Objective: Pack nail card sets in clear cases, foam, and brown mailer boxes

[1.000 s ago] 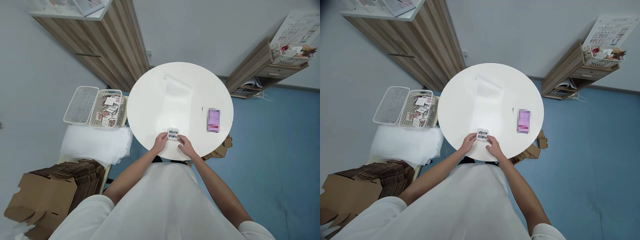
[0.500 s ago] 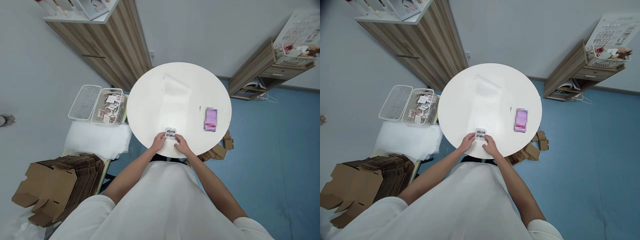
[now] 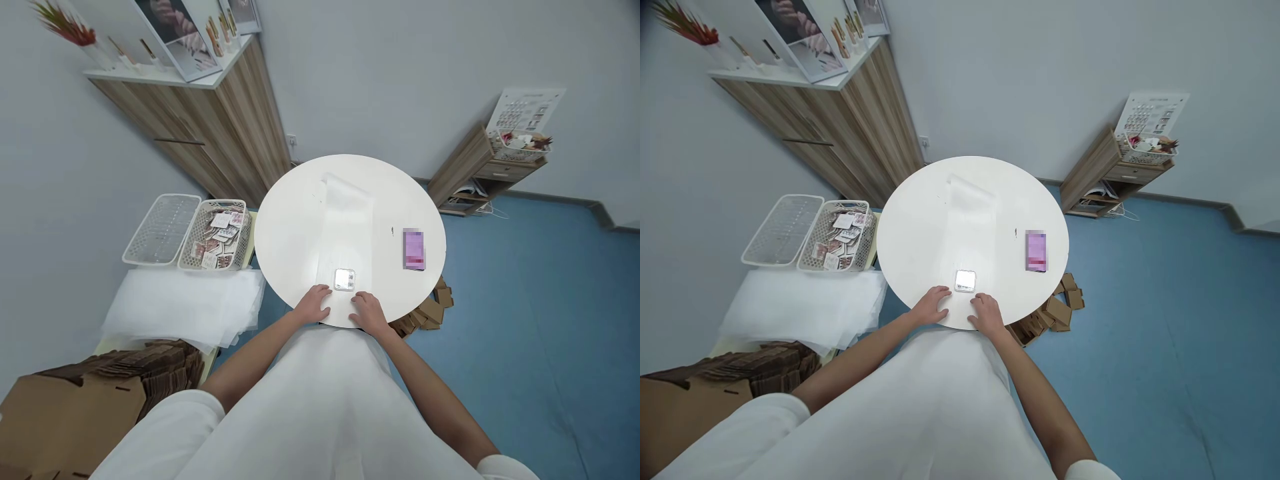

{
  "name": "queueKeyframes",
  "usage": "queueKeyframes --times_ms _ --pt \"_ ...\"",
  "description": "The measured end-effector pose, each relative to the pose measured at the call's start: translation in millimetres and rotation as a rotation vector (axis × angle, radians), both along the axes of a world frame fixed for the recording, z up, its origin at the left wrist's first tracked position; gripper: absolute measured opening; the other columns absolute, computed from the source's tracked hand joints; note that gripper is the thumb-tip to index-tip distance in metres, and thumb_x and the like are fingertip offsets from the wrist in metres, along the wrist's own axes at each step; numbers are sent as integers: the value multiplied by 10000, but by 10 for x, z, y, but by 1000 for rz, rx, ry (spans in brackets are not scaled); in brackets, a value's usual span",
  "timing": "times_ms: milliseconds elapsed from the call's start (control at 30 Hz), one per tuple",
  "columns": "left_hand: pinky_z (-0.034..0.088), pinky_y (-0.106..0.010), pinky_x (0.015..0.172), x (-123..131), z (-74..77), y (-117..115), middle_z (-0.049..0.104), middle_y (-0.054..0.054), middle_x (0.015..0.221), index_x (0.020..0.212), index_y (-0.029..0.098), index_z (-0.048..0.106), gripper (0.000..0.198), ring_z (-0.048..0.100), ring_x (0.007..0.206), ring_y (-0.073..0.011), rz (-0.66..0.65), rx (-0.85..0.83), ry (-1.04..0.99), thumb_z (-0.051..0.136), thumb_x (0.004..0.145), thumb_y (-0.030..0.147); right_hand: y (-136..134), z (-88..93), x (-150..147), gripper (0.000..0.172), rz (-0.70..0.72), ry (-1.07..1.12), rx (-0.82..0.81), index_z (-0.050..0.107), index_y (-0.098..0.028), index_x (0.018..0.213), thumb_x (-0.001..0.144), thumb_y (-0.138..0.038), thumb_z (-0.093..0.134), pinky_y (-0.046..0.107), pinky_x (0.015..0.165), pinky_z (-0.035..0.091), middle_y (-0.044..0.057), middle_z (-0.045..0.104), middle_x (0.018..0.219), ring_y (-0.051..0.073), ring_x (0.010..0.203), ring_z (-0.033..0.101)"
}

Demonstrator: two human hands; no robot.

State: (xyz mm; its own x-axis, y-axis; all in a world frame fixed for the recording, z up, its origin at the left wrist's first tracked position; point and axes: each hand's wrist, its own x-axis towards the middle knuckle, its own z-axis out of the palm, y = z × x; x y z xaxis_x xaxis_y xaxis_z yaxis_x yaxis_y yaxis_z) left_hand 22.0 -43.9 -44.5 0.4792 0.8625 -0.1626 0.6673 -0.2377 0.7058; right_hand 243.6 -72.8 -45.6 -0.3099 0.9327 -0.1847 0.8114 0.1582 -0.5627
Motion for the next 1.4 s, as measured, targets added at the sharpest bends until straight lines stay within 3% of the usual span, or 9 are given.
queueKeyframes --times_ms 200,300,433,533,700,833,967,1133,1400 --pt "295 -425 971 -58 8 -35 442 -117 1264 1152 208 496 604 378 1175 -302 -164 32 139 656 604 406 -35 -82 -143 122 12 -190 54 568 -211 885 790 -211 492 406 827 377 110 525 1084 272 1031 436" --pt "264 -450 965 -53 0 -50 449 -118 1254 1158 217 480 672 384 1158 -319 -192 83 183 684 558 442 20 -28 -200 158 -70 -179 30 569 -207 835 836 -205 412 374 776 396 96 554 991 242 948 471" --pt "294 -416 925 -108 -13 -47 569 -80 1086 1051 221 542 335 497 1024 -251 -171 127 198 528 717 228 13 152 -199 204 -76 -79 -52 553 -202 832 867 -248 357 330 740 411 59 561 905 191 861 506" --pt "338 -390 878 -169 -25 -51 619 -60 993 973 216 583 304 545 938 -224 -159 104 187 441 722 119 -99 251 -149 181 -24 -21 -57 547 -208 885 849 -308 400 349 788 406 56 558 961 196 911 510" --pt "382 -352 854 -239 -57 -73 641 -38 1003 969 225 609 308 571 930 -219 -64 45 35 415 743 142 -305 171 22 539 -20 23 -31 456 -209 1143 662 -379 631 420 946 326 93 441 1250 261 1162 397" --pt "426 -317 765 -275 -91 -14 659 -32 909 951 224 609 271 594 841 -206 56 -23 -81 384 807 270 -271 47 129 242 -233 134 -82 532 -212 997 795 -290 424 361 848 410 70 557 1101 207 1014 522" --pt "431 -293 656 -268 -137 120 628 -14 742 842 205 598 241 577 710 -185 208 -113 -39 423 792 364 -87 19 156 265 -428 173 -165 554 -220 804 823 -382 345 318 669 433 34 612 808 192 753 555" --pt "416 -249 663 -183 -184 278 621 -13 761 953 185 538 232 576 754 -158 434 -192 15 512 755 303 92 -3 88 250 -535 112 -181 519 -206 727 814 -368 349 258 591 379 9 580 731 160 698 520" --pt "391 -270 637 -60 -152 275 619 -31 847 1023 210 479 225 576 797 -185 335 -99 317 442 808 263 134 -110 -130 152 -562 -218 -169 483 -196 776 825 -243 347 234 519 293 27 541 793 125 624 491"
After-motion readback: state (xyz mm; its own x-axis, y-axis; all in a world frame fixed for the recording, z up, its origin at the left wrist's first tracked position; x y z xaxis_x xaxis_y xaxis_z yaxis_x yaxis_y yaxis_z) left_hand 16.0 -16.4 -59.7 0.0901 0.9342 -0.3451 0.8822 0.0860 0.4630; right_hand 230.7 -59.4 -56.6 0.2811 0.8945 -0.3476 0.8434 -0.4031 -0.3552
